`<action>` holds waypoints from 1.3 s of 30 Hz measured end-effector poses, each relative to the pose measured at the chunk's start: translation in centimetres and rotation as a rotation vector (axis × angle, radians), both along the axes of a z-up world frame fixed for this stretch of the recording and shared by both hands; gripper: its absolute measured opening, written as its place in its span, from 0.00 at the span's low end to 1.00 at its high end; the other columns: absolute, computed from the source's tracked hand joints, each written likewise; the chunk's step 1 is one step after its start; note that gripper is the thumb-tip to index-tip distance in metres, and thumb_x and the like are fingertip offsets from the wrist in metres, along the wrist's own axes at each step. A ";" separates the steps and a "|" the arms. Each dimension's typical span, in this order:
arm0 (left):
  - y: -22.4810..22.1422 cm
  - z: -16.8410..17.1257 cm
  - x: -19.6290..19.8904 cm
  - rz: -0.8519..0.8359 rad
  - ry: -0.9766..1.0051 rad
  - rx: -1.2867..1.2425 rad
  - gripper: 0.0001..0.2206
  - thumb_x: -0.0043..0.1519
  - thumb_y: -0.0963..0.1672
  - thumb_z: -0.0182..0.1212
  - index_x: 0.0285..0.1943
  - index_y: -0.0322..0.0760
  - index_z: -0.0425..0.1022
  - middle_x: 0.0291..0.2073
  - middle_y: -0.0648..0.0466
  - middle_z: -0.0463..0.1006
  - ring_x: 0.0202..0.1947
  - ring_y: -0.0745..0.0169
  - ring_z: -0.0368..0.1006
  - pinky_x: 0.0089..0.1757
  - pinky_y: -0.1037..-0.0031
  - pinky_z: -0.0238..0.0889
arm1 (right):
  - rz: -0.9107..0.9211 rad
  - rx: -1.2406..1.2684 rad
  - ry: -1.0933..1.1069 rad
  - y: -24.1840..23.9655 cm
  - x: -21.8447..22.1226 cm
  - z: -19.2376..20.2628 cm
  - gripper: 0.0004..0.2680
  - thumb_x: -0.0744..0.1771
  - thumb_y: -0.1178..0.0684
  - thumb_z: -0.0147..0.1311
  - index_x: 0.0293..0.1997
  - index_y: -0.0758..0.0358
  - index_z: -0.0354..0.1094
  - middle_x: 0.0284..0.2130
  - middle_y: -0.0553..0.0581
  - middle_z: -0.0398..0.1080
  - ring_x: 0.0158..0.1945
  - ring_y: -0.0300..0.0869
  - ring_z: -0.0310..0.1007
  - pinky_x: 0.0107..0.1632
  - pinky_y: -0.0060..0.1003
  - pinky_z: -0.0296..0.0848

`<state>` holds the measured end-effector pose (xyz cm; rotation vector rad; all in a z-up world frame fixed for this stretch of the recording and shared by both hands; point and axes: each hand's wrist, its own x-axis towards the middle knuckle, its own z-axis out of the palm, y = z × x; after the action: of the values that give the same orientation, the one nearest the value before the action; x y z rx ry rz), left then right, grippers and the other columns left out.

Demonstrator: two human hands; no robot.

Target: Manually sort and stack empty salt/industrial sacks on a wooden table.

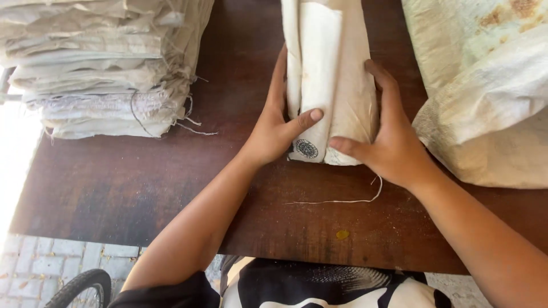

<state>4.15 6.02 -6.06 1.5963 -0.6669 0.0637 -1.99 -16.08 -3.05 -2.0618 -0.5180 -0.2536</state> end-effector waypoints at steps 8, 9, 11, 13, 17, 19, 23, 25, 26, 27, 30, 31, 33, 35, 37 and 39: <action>0.0 0.1 -1.1 -0.078 -0.062 -0.084 0.46 0.68 0.39 0.61 0.84 0.39 0.23 0.84 0.38 0.37 0.83 0.47 0.42 0.76 0.58 0.43 | -0.078 -0.106 -0.129 0.5 -0.8 -0.3 0.42 0.62 0.48 0.71 0.78 0.64 0.32 0.73 0.73 0.44 0.77 0.60 0.51 0.75 0.53 0.60; 0.1 -0.2 -1.4 -0.069 -0.033 -0.079 0.45 0.67 0.38 0.58 0.84 0.38 0.22 0.83 0.37 0.35 0.83 0.47 0.41 0.76 0.59 0.41 | -0.070 -0.091 -0.120 0.6 -1.1 -0.3 0.42 0.62 0.49 0.71 0.78 0.64 0.32 0.73 0.72 0.43 0.77 0.60 0.51 0.75 0.53 0.59; 0.4 -0.4 -1.9 -0.063 -0.022 -0.092 0.44 0.67 0.37 0.56 0.84 0.37 0.23 0.84 0.38 0.34 0.83 0.47 0.40 0.77 0.59 0.40 | -0.064 -0.062 -0.090 0.7 -1.7 -0.4 0.42 0.63 0.50 0.69 0.78 0.64 0.31 0.74 0.73 0.42 0.77 0.60 0.50 0.75 0.54 0.58; 0.6 -0.1 -1.8 -0.056 -0.039 -0.105 0.44 0.66 0.35 0.53 0.85 0.37 0.24 0.85 0.39 0.34 0.84 0.47 0.39 0.77 0.60 0.39 | -0.056 -0.033 -0.088 0.6 -1.3 -0.5 0.41 0.64 0.50 0.68 0.78 0.65 0.30 0.74 0.73 0.41 0.77 0.61 0.49 0.75 0.55 0.57; 1.1 -0.1 -2.2 0.011 -0.032 -0.077 0.41 0.64 0.34 0.48 0.85 0.34 0.27 0.85 0.42 0.32 0.85 0.48 0.33 0.77 0.61 0.33 | -0.066 -0.042 -0.124 0.2 -1.2 -1.1 0.36 0.66 0.54 0.61 0.78 0.62 0.31 0.75 0.73 0.39 0.79 0.63 0.44 0.77 0.60 0.53; 1.2 -0.1 -2.2 0.018 0.008 -0.091 0.40 0.65 0.35 0.46 0.85 0.34 0.27 0.85 0.42 0.33 0.84 0.49 0.34 0.77 0.61 0.33 | -0.086 -0.076 -0.163 0.2 -1.4 -0.9 0.34 0.66 0.55 0.58 0.78 0.60 0.34 0.76 0.73 0.38 0.80 0.64 0.41 0.77 0.62 0.51; 1.5 -0.1 -2.2 0.043 0.002 -0.072 0.39 0.63 0.34 0.43 0.85 0.33 0.28 0.85 0.42 0.33 0.85 0.49 0.34 0.77 0.62 0.33 | -0.146 -0.177 -0.266 0.4 -1.8 0.1 0.26 0.67 0.61 0.51 0.75 0.51 0.46 0.75 0.72 0.36 0.80 0.64 0.39 0.77 0.62 0.54; 1.5 0.1 -2.3 0.044 0.015 -0.088 0.39 0.64 0.34 0.43 0.85 0.33 0.28 0.85 0.42 0.34 0.85 0.49 0.35 0.77 0.63 0.33 | -0.154 -0.192 -0.269 0.4 -1.9 0.5 0.24 0.67 0.62 0.50 0.73 0.49 0.50 0.74 0.72 0.36 0.79 0.64 0.40 0.76 0.61 0.57; 1.5 0.2 -2.3 0.044 0.040 -0.110 0.39 0.63 0.34 0.43 0.85 0.33 0.29 0.85 0.41 0.35 0.84 0.50 0.36 0.77 0.64 0.33 | -0.171 -0.205 -0.255 0.4 -1.9 0.6 0.25 0.66 0.58 0.54 0.72 0.51 0.50 0.74 0.72 0.37 0.78 0.65 0.41 0.74 0.62 0.58; 1.6 0.3 -2.3 0.044 0.064 -0.133 0.40 0.62 0.33 0.43 0.85 0.32 0.29 0.84 0.41 0.36 0.84 0.50 0.37 0.76 0.64 0.33 | -0.189 -0.217 -0.242 0.5 -1.9 0.7 0.25 0.66 0.54 0.58 0.71 0.54 0.50 0.73 0.72 0.38 0.77 0.66 0.42 0.73 0.64 0.59; 1.8 0.2 -2.4 0.075 0.063 -0.123 0.40 0.60 0.33 0.43 0.85 0.32 0.31 0.85 0.42 0.37 0.85 0.51 0.37 0.77 0.65 0.32 | -0.239 -0.260 -0.239 0.4 -1.3 0.5 0.29 0.63 0.50 0.65 0.69 0.60 0.48 0.70 0.72 0.41 0.75 0.68 0.43 0.69 0.66 0.62; 2.0 0.1 -2.4 0.081 0.069 -0.118 0.40 0.60 0.33 0.43 0.85 0.32 0.31 0.85 0.42 0.37 0.85 0.51 0.37 0.77 0.65 0.32 | -0.233 -0.256 -0.232 0.4 -1.3 0.4 0.29 0.63 0.50 0.65 0.69 0.60 0.48 0.70 0.72 0.41 0.75 0.68 0.43 0.69 0.66 0.62; 1.9 0.1 -2.3 0.097 0.033 -0.133 0.40 0.61 0.34 0.44 0.85 0.34 0.31 0.85 0.41 0.37 0.85 0.50 0.37 0.77 0.64 0.33 | -0.259 -0.200 -0.154 -0.1 -1.4 0.3 0.27 0.64 0.54 0.63 0.68 0.59 0.50 0.68 0.71 0.44 0.74 0.65 0.49 0.65 0.61 0.71; 2.1 0.6 -1.9 0.114 0.073 -0.162 0.41 0.61 0.35 0.45 0.85 0.35 0.31 0.82 0.39 0.43 0.81 0.48 0.45 0.76 0.63 0.39 | -0.269 -0.178 -0.135 -1.0 -0.9 -0.2 0.25 0.65 0.56 0.61 0.69 0.57 0.51 0.70 0.70 0.45 0.75 0.64 0.51 0.66 0.60 0.73; 2.5 0.6 -2.2 0.144 0.137 -0.186 0.41 0.60 0.35 0.45 0.85 0.35 0.30 0.80 0.37 0.50 0.78 0.46 0.53 0.74 0.62 0.45 | -0.266 -0.155 -0.090 -1.2 -1.2 -0.2 0.24 0.67 0.59 0.60 0.71 0.56 0.53 0.71 0.70 0.47 0.76 0.63 0.53 0.67 0.58 0.74; 2.9 0.5 -1.5 0.172 0.185 -0.252 0.41 0.59 0.35 0.42 0.85 0.38 0.32 0.75 0.33 0.60 0.71 0.46 0.63 0.70 0.62 0.55 | -0.309 -0.320 -0.191 -0.8 -0.9 0.5 0.23 0.66 0.64 0.58 0.70 0.56 0.57 0.73 0.71 0.46 0.77 0.66 0.51 0.71 0.61 0.69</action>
<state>2.69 8.92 -5.56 1.3929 -0.3612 0.1208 -2.91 -16.85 -2.51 -2.4448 -0.3692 -0.5860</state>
